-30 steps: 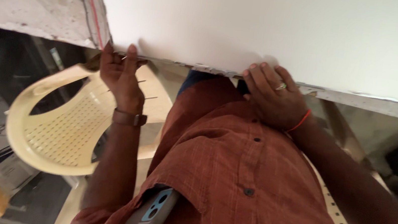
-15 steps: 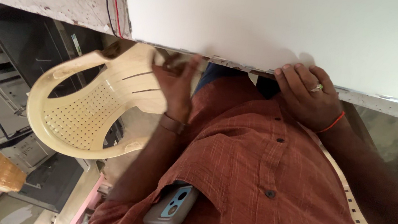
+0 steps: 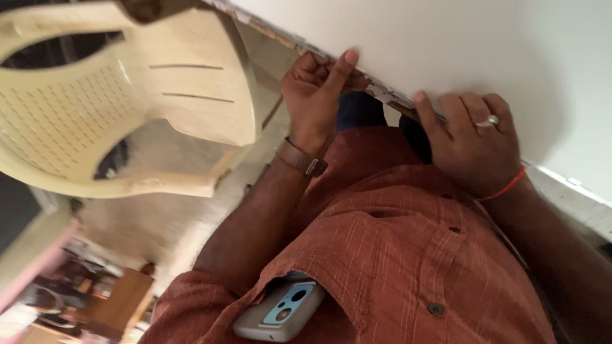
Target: The person holds a large white rectangular diffuser panel, aligns it over an LED panel light frame on the workbench, and presses and clips its edges into the frame, working around the border to seat the panel. They lift and reposition the panel and the light frame while fitting it.
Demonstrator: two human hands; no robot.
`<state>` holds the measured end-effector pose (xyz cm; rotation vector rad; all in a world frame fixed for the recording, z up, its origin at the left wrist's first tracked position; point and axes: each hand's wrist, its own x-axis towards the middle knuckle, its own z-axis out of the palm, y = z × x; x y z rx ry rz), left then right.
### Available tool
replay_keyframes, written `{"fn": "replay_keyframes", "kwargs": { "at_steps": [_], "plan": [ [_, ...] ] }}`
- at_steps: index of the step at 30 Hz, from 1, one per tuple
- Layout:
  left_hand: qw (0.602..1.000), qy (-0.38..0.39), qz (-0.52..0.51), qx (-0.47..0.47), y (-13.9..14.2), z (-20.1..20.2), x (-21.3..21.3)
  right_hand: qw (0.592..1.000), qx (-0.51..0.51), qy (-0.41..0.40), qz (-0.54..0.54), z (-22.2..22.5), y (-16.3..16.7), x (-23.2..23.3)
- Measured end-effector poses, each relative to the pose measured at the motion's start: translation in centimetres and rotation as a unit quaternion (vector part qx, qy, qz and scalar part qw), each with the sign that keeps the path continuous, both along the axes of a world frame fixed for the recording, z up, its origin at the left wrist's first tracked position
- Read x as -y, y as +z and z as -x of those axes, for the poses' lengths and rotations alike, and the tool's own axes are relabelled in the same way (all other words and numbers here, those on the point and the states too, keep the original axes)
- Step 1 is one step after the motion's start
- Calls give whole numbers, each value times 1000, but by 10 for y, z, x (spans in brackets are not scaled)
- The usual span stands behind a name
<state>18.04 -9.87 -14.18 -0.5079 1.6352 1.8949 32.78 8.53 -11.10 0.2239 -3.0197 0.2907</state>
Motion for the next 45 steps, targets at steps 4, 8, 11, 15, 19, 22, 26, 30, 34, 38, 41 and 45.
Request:
{"fn": "replay_keyframes", "kwargs": {
  "at_steps": [4,8,11,15,19,22,26,30,34,38,41,45],
  "plan": [
    [999,37,-26,-24,-7,-6,-13,998,-25,63,0,28,-8,-6],
    [996,49,-65,-44,-15,-8,-19,994,-32,100,-1,56,-11,-11],
    [991,67,-104,-44,-27,-15,-20,988,7,118,96,68,-6,-23],
    [982,66,-173,-40,-40,-23,-16,978,64,108,168,88,0,-33],
    [968,68,-237,-36,-42,-31,-20,978,31,153,135,105,13,-41],
    [962,64,-262,-34,-40,-37,-33,978,65,152,129,107,30,-54],
    [959,53,-274,-42,-42,-34,-50,979,77,151,113,113,41,-70],
    [956,26,-280,-81,-38,-26,-59,979,67,159,111,125,46,-79],
    [949,34,-307,-57,-33,-25,-65,979,61,163,103,130,48,-81],
    [943,41,-313,-102,-38,-27,-71,980,55,180,71,130,48,-84],
    [937,53,-316,-141,-44,-28,-74,980,31,190,53,133,43,-83],
    [940,84,-304,-129,-45,-25,-79,982,13,187,25,134,38,-75]
  ]
}}
